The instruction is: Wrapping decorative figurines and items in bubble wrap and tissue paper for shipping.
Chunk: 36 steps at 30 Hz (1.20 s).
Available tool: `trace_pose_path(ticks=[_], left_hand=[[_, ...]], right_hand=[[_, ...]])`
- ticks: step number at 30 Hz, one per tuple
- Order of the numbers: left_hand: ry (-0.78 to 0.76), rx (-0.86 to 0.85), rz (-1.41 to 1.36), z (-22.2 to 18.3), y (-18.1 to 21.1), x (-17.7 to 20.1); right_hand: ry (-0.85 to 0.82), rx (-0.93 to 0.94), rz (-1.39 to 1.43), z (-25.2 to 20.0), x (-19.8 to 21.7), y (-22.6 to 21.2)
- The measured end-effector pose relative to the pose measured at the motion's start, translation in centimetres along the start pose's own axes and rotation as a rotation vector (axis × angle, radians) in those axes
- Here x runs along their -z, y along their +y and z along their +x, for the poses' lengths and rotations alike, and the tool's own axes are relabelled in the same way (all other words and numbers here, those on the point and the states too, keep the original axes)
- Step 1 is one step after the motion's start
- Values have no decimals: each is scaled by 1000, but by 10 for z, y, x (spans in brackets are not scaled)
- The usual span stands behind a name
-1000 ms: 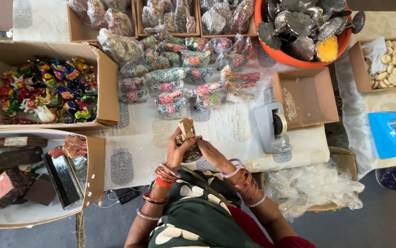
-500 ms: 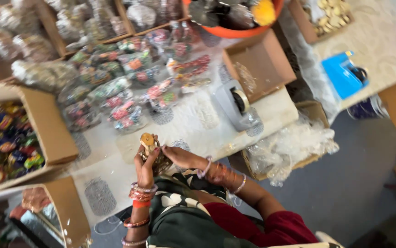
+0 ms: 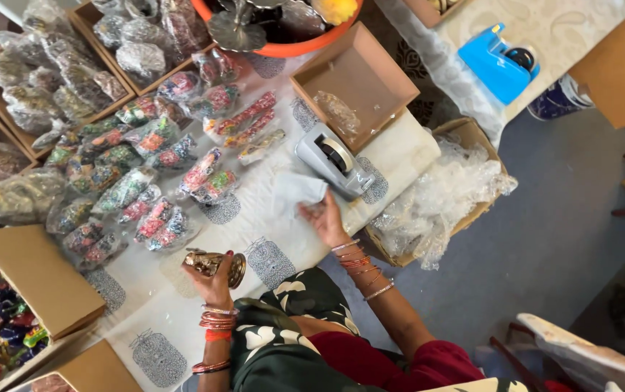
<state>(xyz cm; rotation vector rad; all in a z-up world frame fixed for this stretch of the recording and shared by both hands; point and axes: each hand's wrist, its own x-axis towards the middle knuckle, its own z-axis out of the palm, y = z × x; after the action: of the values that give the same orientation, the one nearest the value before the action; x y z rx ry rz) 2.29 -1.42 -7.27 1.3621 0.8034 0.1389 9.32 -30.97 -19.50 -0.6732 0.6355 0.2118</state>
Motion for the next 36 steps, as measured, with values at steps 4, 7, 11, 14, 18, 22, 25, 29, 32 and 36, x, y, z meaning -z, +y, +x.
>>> trace_pose_path(ticks=[4, 7, 11, 14, 18, 22, 25, 29, 32, 36], left_hand=[[107, -489, 476, 39, -86, 20], [132, -477, 480, 40, -87, 13], [146, -545, 585, 38, -83, 15], [20, -677, 685, 41, -84, 29], [-219, -823, 809, 46, -59, 53], [-351, -611, 951, 40, -23, 55], [-414, -623, 944, 49, -27, 56], [-408, -740, 920, 47, -26, 56], [-412, -736, 915, 46, -25, 59], [-430, -637, 944, 45, -21, 58]], right_hand=[[200, 183, -82, -35, -17, -15], [348, 211, -255, -49, -14, 4], [207, 413, -598, -59, 20, 54], [155, 552, -807, -74, 17, 58], [145, 606, -902, -79, 11, 52], [224, 581, -907, -91, 10, 40], [487, 762, -991, -93, 43, 35], [891, 909, -1186, -100, 92, -4], [926, 845, -1410, -106, 115, -41], [804, 707, -1608, -112, 111, -73]])
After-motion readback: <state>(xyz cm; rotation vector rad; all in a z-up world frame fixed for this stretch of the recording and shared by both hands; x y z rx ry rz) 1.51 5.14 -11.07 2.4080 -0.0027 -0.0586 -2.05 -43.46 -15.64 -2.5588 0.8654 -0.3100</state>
